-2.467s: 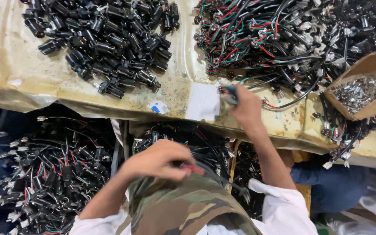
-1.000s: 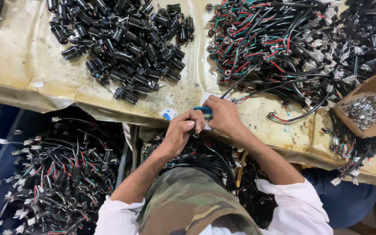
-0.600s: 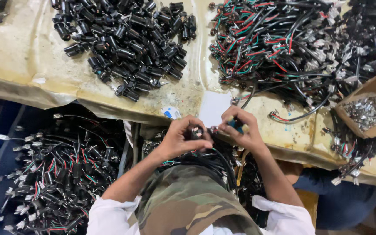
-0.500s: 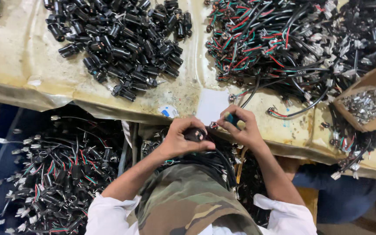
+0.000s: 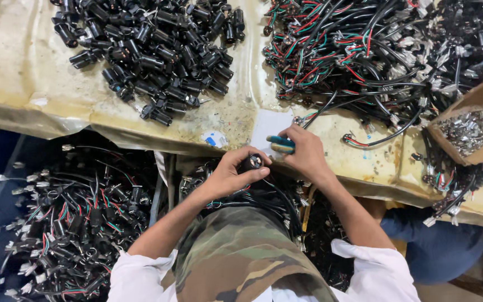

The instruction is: The person repeatedly picks up black cylindrical components and wire harnesses from a table, uses pliers to strip or adjust the wires, and places the components back on the table. The process is continuous and repetitive throughout the clip.

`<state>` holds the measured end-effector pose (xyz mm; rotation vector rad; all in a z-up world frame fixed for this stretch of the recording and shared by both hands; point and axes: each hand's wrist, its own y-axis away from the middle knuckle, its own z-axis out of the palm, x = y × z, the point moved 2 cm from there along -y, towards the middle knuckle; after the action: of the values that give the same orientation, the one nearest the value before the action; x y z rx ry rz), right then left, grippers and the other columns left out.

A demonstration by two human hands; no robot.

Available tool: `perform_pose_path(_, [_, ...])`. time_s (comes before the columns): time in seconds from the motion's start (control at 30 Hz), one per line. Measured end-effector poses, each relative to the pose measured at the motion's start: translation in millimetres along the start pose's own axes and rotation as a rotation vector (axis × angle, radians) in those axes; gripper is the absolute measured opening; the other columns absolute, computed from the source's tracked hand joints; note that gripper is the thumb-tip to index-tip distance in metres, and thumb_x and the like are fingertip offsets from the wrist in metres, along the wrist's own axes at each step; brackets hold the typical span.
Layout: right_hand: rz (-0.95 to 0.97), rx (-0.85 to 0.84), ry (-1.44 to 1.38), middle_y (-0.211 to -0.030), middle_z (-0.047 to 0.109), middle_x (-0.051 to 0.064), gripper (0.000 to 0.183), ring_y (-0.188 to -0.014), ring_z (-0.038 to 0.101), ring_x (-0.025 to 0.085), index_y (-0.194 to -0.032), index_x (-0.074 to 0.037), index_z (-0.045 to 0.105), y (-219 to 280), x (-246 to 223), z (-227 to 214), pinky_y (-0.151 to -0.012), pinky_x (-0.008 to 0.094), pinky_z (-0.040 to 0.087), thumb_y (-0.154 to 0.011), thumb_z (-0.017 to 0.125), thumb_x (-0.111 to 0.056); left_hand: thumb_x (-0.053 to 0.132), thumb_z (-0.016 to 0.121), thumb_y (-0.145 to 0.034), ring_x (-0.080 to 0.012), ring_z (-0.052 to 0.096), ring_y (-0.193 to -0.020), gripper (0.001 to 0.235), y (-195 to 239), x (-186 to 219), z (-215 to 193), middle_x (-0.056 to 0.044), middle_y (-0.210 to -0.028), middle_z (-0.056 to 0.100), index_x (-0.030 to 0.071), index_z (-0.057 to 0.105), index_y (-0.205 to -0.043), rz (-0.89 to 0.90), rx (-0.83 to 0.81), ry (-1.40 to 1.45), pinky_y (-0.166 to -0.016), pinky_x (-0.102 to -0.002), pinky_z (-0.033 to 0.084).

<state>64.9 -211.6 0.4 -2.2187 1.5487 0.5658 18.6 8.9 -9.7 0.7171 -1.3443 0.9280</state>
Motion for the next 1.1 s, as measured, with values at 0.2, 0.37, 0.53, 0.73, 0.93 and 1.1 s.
perform_pose_path(0.2, [-0.215,0.081,-0.750,-0.087,0.066,0.004,0.019,-0.082,0.066,0.016,-0.088,-0.008,0.064,25.7,-51.9,-61.5,-0.077,0.029,0.052,-0.084,0.082,-0.007,0.019,0.079,-0.089,-0.0134,0.072,-0.082,0.025,-1.1,24.6,5.9,-0.007,-0.094,0.074,0.004,0.071,-0.108,0.204,-0.019,-0.198,-0.076,-0.029,0.056])
perform_pose_path(0.37, [-0.290,-0.357,-0.638,-0.086,0.065,0.006,0.025,-0.083,0.063,0.016,-0.087,-0.003,0.065,26.3,-68.5,-60.7,-0.076,0.030,0.050,-0.077,0.087,-0.008,0.018,0.084,-0.073,-0.0291,0.066,-0.067,0.024,-8.7,39.9,11.5,-0.013,-0.073,0.065,0.004,0.068,-0.084,0.330,-0.300,-0.341,-0.062,-0.036,0.051])
perform_pose_path(0.53, [-0.032,-0.130,-0.750,-0.087,0.064,0.003,0.018,-0.084,0.061,0.014,-0.087,-0.003,0.064,34.6,-74.6,-37.5,-0.078,0.030,0.049,-0.083,0.082,-0.005,0.021,0.080,-0.075,-0.0283,0.070,-0.067,0.021,-6.7,39.3,5.1,-0.011,-0.076,0.068,0.007,0.070,-0.086,0.269,-0.143,-0.402,-0.062,-0.037,0.054])
perform_pose_path(0.73, [-0.087,0.221,-1.363,-0.087,0.055,0.001,0.047,-0.072,0.051,0.013,-0.087,-0.010,0.052,76.9,-71.5,-48.1,-0.066,0.027,0.042,-0.085,0.084,-0.044,0.019,0.080,-0.074,-0.0288,0.068,-0.064,0.020,11.3,36.3,34.9,-0.008,-0.076,0.068,0.010,0.073,-0.091,0.383,0.031,-0.549,-0.056,-0.038,0.051])
perform_pose_path(0.93, [-0.028,-0.062,-1.910,-0.054,0.044,-0.001,0.063,-0.044,0.037,0.013,-0.073,-0.013,0.044,108.0,-74.0,-22.0,-0.040,0.029,0.031,-0.081,0.081,-0.063,0.026,0.087,-0.072,-0.0275,0.061,-0.054,0.029,46.1,18.0,77.9,-0.008,-0.066,0.058,0.009,0.063,-0.075,0.381,-0.091,-0.497,-0.047,-0.039,0.045])
perform_pose_path(1.1, [-0.292,0.167,-1.737,-0.058,0.048,-0.002,0.057,-0.045,0.041,0.013,-0.073,-0.012,0.047,120.6,-77.9,-0.7,-0.042,0.028,0.034,-0.086,0.078,-0.057,0.028,0.088,-0.073,-0.0320,0.058,-0.055,0.036,30.5,16.4,75.1,-0.009,-0.064,0.056,0.008,0.058,-0.070,0.437,-0.120,-0.478,-0.050,-0.042,0.043])
